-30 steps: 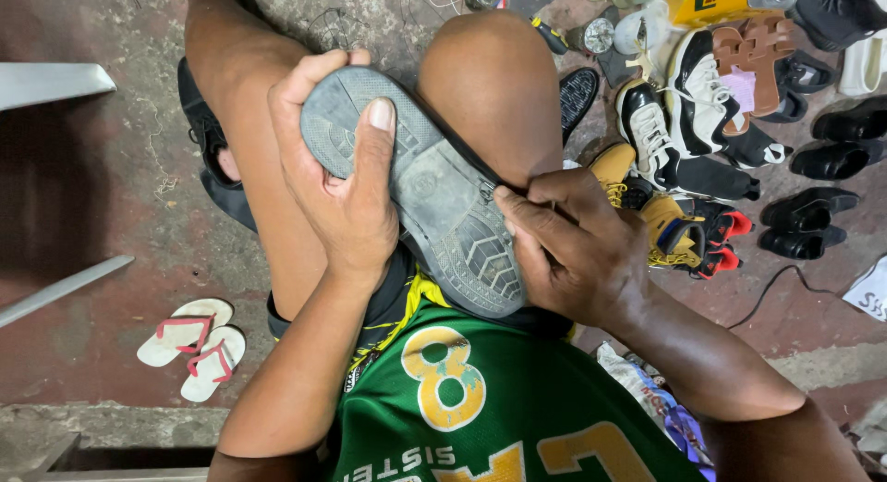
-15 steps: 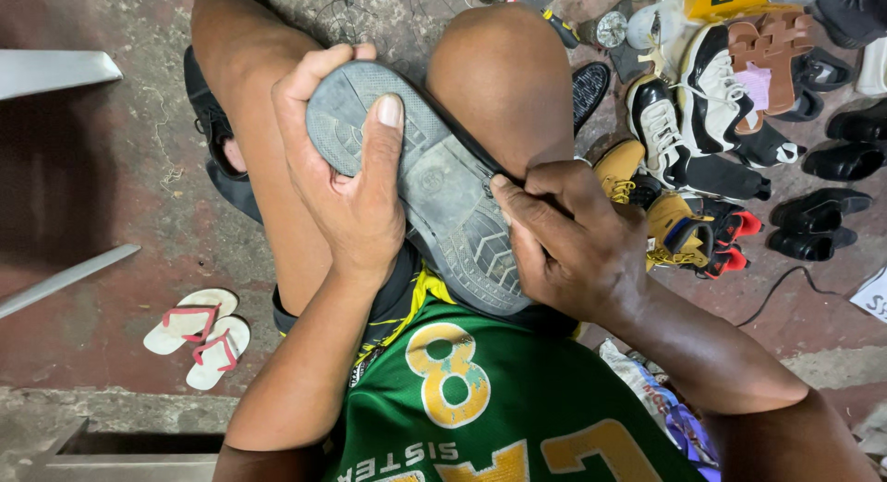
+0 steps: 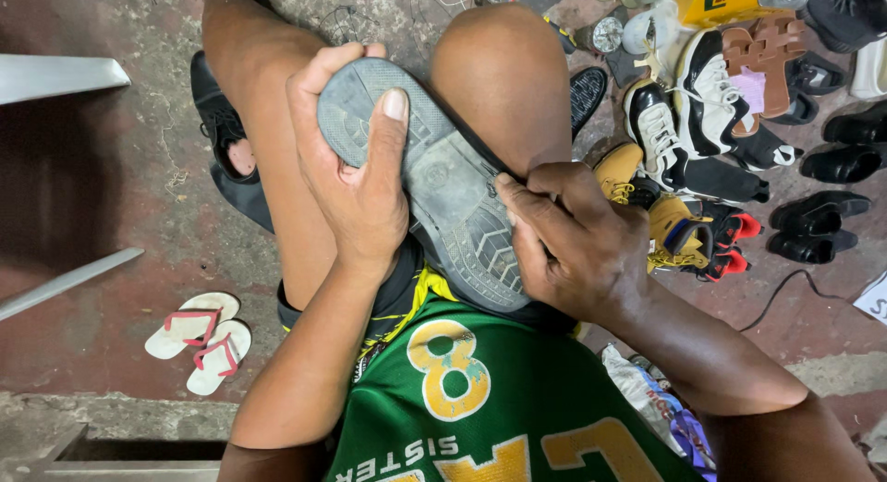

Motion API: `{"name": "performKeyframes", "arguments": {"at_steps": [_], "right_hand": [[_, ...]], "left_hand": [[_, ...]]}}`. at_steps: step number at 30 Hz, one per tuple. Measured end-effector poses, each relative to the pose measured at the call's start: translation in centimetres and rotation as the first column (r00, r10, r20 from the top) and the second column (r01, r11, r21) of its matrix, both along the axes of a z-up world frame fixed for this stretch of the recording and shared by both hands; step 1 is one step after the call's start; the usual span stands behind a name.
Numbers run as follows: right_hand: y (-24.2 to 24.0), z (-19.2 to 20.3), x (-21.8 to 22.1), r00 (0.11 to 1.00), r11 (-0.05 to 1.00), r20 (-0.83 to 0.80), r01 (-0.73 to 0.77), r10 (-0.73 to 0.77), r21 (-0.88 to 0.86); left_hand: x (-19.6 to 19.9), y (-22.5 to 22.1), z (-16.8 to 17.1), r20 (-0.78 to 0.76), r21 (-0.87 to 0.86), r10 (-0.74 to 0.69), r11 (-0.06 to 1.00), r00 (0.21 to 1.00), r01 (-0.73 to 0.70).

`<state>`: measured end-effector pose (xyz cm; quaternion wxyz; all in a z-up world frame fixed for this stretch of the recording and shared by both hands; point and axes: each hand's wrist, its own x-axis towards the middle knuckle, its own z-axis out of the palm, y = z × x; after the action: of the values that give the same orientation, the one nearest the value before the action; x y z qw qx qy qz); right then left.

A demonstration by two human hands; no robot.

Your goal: The person stitches the sole of a shoe by hand using a needle and thread, repeatedly pulling the thread through the rubber sole material.

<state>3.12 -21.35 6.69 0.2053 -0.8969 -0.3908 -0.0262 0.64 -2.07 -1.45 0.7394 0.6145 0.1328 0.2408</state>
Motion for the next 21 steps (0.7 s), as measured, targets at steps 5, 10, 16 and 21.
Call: {"name": "performKeyframes", "arguments": {"at_steps": [5,10,16,21], "right_hand": [[0.5,-0.2,0.3,1.000,0.999,0.014,0.001,-0.002,0.037],[0.9,-0.3,0.6,1.000,0.999,0.005,-0.009,0.009,0.036],[1.4,-0.4,0.9,1.000,0.999,0.006,-0.013,0.013,0.049],[2.0,-0.4,0.5,1.000,0.999,0.015,0.025,-0.026,0.042]], "left_hand": [[0.3,0.1,0.0,-0.008,0.033,0.010,0.999,1.000,-0.009],[0.2,0.1,-0.1,-0.015,0.041,0.020,0.999,1.000,-0.020],[0.1,0.1,-0.1,-0.023,0.048,0.024,0.999,0.999,-0.023],[0.1,0.0,0.1,-0.027,0.034,0.027,0.999,0.999,-0.026]]}}
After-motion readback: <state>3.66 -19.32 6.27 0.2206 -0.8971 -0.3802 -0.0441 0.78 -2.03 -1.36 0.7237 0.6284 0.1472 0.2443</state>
